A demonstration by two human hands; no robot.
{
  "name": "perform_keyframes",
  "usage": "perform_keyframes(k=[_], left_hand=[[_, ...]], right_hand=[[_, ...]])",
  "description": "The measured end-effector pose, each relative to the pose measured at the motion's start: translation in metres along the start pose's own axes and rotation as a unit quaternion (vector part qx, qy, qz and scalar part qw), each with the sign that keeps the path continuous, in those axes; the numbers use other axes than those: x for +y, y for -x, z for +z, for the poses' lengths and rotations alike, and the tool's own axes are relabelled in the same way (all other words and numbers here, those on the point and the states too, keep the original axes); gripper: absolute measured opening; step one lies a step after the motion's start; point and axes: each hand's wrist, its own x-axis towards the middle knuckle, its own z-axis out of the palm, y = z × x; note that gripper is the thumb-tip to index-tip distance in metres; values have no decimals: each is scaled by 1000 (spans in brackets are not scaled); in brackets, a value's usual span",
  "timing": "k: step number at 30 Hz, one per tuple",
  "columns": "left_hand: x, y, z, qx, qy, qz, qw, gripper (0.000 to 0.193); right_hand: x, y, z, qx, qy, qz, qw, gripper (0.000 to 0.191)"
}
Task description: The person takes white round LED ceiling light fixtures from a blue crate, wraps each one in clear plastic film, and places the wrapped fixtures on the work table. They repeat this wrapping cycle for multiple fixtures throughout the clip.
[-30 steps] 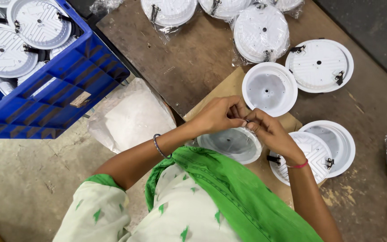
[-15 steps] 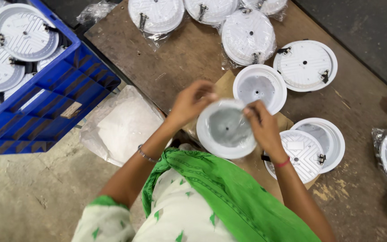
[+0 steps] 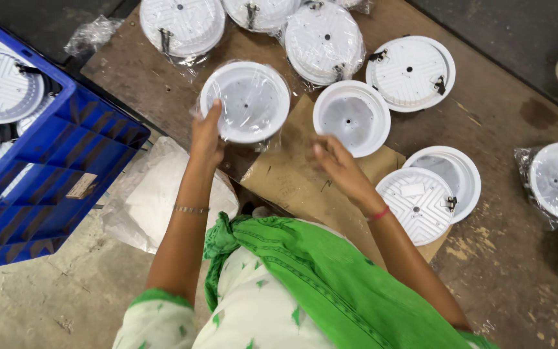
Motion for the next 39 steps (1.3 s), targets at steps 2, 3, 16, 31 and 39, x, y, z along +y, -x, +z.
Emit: perform_keyframes(k=[2, 3, 16, 31, 39], left_hand=[[2, -21, 8, 41, -23, 5, 999, 50], [3, -30, 13, 61, -34, 7, 998, 51], [-8, -3, 54, 132, -442, 419, 782, 69], [-99, 83, 136, -300, -551, 451, 635, 26], [-86, 110, 126, -216, -131, 44, 966, 22]], right_hand=[[1, 18, -1, -34, -10, 51, 998, 41], [2, 26, -1, -52, -35, 62, 996, 41], [10, 75, -9, 90, 107, 23, 990, 28], [9, 124, -23, 114, 145, 23, 983, 24], [18, 158, -49, 173, 125, 31, 977, 24]])
